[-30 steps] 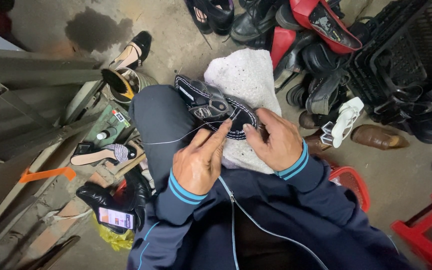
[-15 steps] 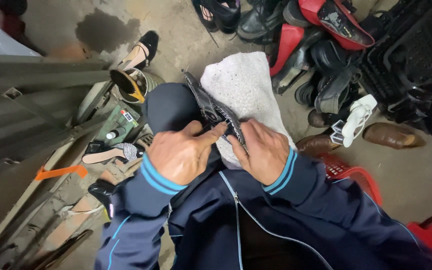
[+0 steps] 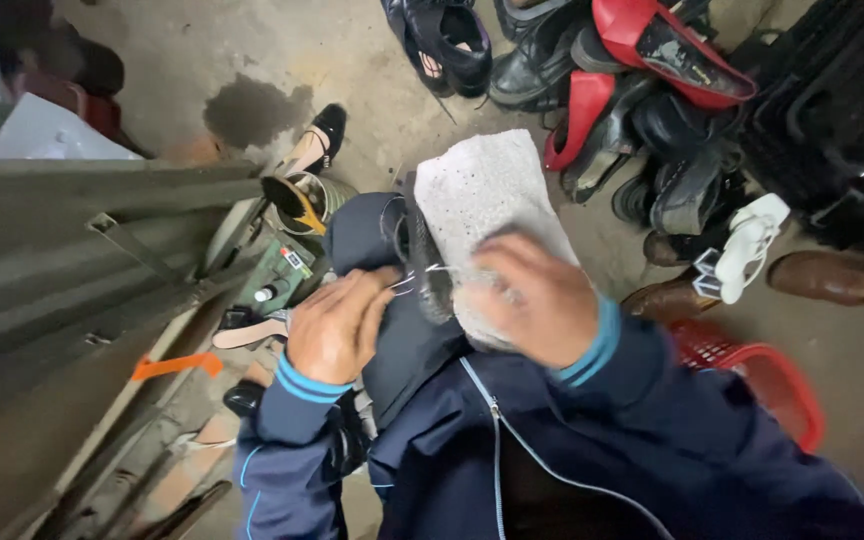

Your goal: The person sits on the floor and sews a black shoe using a needle and white thread. They repeatedly pull the thread through the shoe's sole and upper to secure the stitching. Towards the end, the person briefly interacts with a smartphone placed on the floor.

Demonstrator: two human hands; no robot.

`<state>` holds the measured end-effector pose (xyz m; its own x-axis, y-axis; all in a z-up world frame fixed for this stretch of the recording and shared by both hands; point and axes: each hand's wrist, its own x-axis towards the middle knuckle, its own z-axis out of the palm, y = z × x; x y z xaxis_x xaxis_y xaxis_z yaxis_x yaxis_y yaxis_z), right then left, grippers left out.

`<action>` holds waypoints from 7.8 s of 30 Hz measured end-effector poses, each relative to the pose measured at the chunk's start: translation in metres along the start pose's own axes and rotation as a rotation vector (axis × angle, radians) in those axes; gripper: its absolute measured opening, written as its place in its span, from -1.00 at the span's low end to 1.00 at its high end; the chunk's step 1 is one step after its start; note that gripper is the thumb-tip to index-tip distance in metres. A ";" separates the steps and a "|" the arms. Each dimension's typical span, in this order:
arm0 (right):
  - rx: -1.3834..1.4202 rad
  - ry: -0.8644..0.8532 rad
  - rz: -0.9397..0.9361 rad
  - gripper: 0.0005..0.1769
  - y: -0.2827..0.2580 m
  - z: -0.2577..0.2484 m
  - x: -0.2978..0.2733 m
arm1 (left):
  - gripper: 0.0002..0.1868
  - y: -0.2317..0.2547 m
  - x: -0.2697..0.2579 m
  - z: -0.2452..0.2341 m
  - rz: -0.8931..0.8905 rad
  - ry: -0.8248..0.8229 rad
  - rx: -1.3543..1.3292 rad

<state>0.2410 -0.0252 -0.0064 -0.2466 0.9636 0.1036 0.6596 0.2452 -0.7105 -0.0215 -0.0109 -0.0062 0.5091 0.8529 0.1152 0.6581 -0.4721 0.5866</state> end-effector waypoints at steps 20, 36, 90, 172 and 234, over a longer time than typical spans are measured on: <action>0.853 -0.137 -0.142 -0.87 -0.016 -0.023 0.003 | -0.86 0.002 -0.009 0.021 -0.076 0.105 -0.185; 0.190 -0.101 -0.168 -0.61 0.002 0.024 -0.001 | -0.81 0.013 -0.002 0.014 -0.056 0.124 -0.079; -0.141 -0.033 -0.204 -0.59 -0.014 0.045 -0.031 | -0.68 0.069 -0.034 0.034 -0.247 0.381 -0.351; 0.065 0.109 0.113 -0.81 0.041 0.017 -0.033 | -0.97 -0.048 -0.111 0.018 -0.624 0.660 -0.021; -0.055 0.165 -0.263 -0.70 -0.035 0.044 -0.001 | -0.82 0.047 -0.053 0.029 -0.603 0.584 -0.586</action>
<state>0.1873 -0.0390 -0.0122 -0.2982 0.8698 0.3932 0.6274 0.4890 -0.6059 -0.0014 -0.0848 -0.0075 -0.2699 0.9617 -0.0479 0.2607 0.1208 0.9578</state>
